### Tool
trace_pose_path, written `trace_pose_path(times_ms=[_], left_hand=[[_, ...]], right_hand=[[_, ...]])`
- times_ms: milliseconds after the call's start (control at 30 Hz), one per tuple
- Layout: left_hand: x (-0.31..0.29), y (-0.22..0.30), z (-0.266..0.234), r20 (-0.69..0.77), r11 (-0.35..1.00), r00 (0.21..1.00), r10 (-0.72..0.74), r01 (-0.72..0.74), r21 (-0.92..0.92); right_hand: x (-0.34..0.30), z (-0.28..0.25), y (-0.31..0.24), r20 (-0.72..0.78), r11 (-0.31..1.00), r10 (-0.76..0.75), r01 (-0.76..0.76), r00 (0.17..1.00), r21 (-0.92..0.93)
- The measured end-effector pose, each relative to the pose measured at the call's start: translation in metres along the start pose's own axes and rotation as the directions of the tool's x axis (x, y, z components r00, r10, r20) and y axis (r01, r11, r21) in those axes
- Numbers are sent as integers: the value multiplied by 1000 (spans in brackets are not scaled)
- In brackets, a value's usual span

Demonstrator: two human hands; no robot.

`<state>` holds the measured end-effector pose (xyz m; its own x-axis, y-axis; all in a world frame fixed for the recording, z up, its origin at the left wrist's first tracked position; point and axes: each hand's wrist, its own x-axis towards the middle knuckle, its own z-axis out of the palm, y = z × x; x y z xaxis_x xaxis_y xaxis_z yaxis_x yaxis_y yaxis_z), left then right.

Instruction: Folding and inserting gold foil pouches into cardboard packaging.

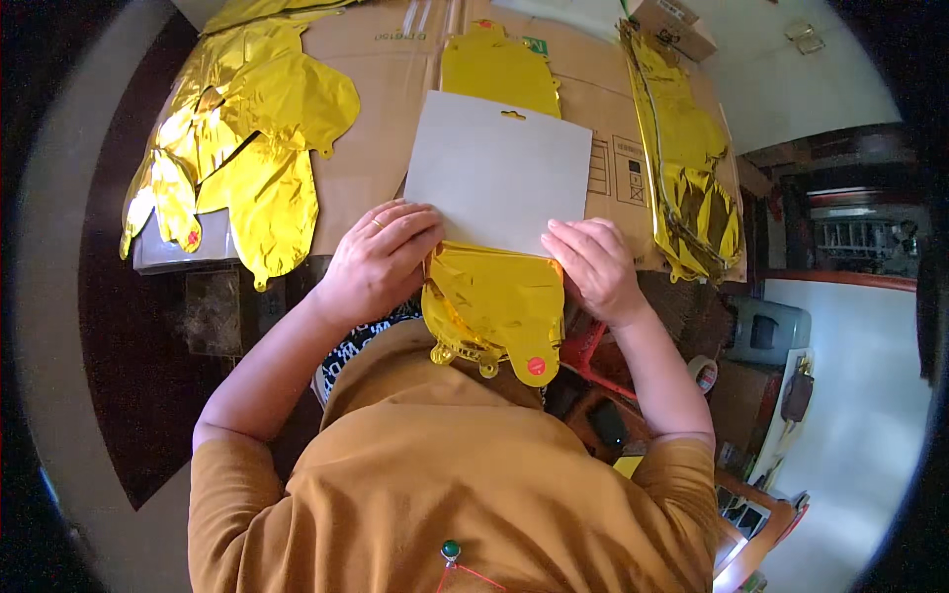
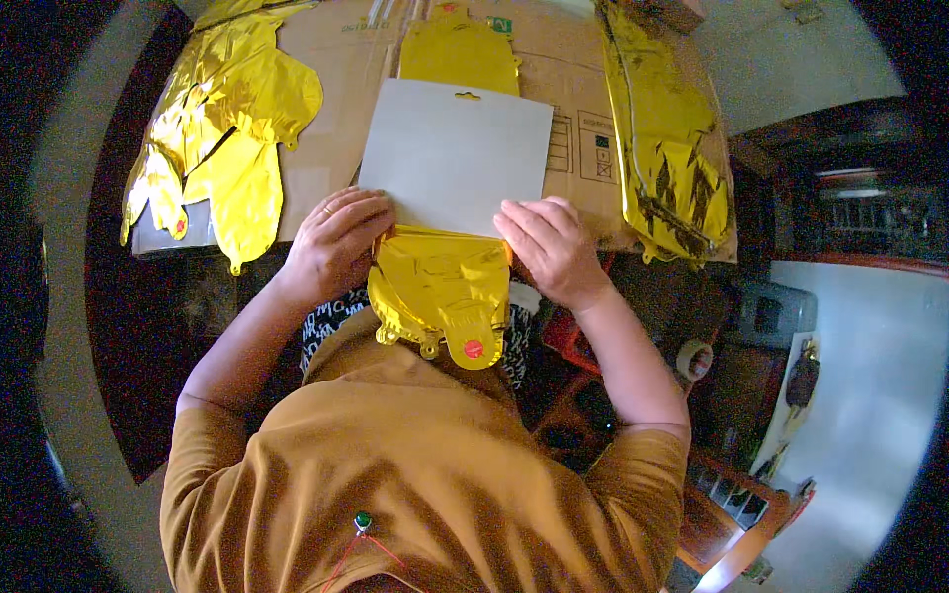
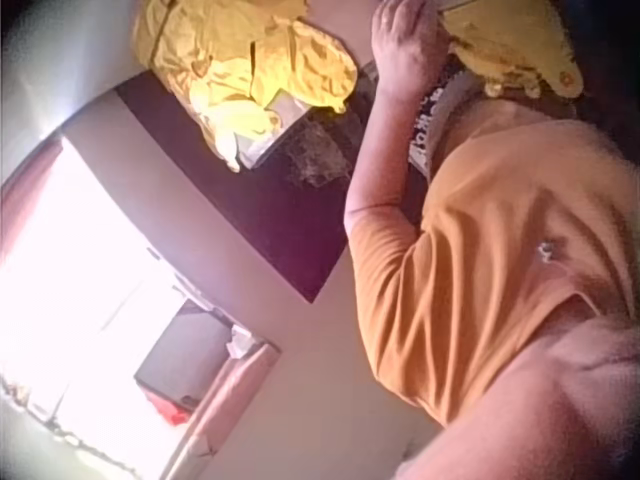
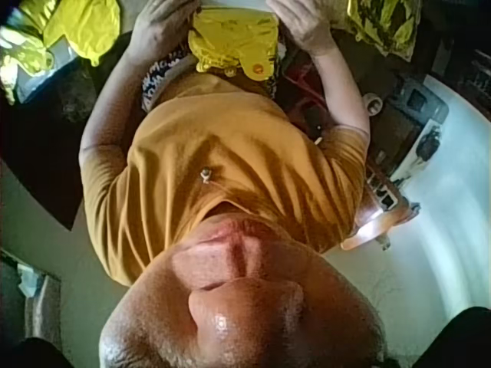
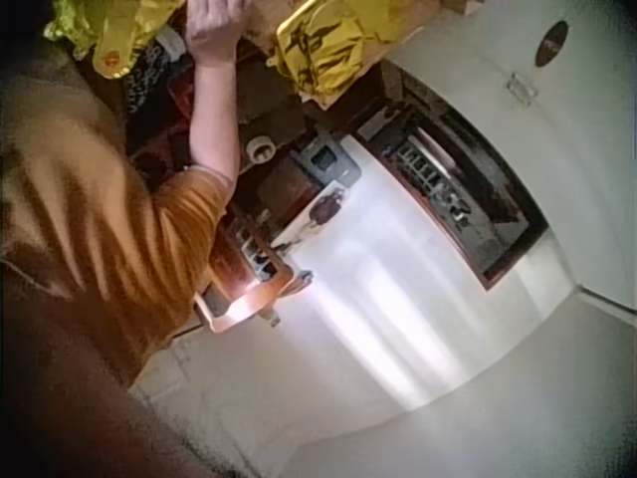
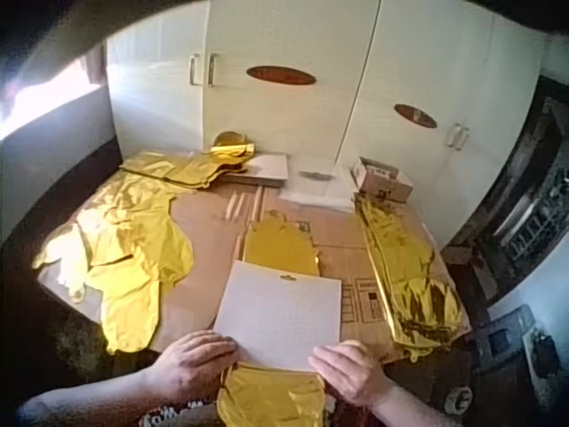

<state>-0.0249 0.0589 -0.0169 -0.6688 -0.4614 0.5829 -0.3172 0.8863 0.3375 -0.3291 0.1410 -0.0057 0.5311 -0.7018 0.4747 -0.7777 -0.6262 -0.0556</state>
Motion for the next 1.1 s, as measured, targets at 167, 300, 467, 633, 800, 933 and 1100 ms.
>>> trace_pose_path(times_ms=[167,300,467,633,800,933,1100], left_hand=[[-2,3,-5,7,995,1000,-13,12,98],[-5,7,-6,16,993,999,-30,28,114],[-7,6,-3,-4,991,999,-48,48,122],[-5,4,-1,-25,995,998,-52,53,86],[-9,2,-1,9,996,997,-75,75,58],[-5,4,-5,60,993,992,-111,109,39],[-6,0,-6,82,992,991,-105,98,84]], right_hand=[[4,-4,1,31,1000,-4,4,1000,4],[3,-3,3,62,1000,6,-6,998,0],[4,-4,6,74,990,74,-82,995,112],[4,-6,9,47,985,88,-94,995,147],[0,-2,5,23,995,67,-68,998,75],[-4,2,1,-22,996,69,-68,997,56],[-3,2,1,-29,995,80,-78,996,60]])
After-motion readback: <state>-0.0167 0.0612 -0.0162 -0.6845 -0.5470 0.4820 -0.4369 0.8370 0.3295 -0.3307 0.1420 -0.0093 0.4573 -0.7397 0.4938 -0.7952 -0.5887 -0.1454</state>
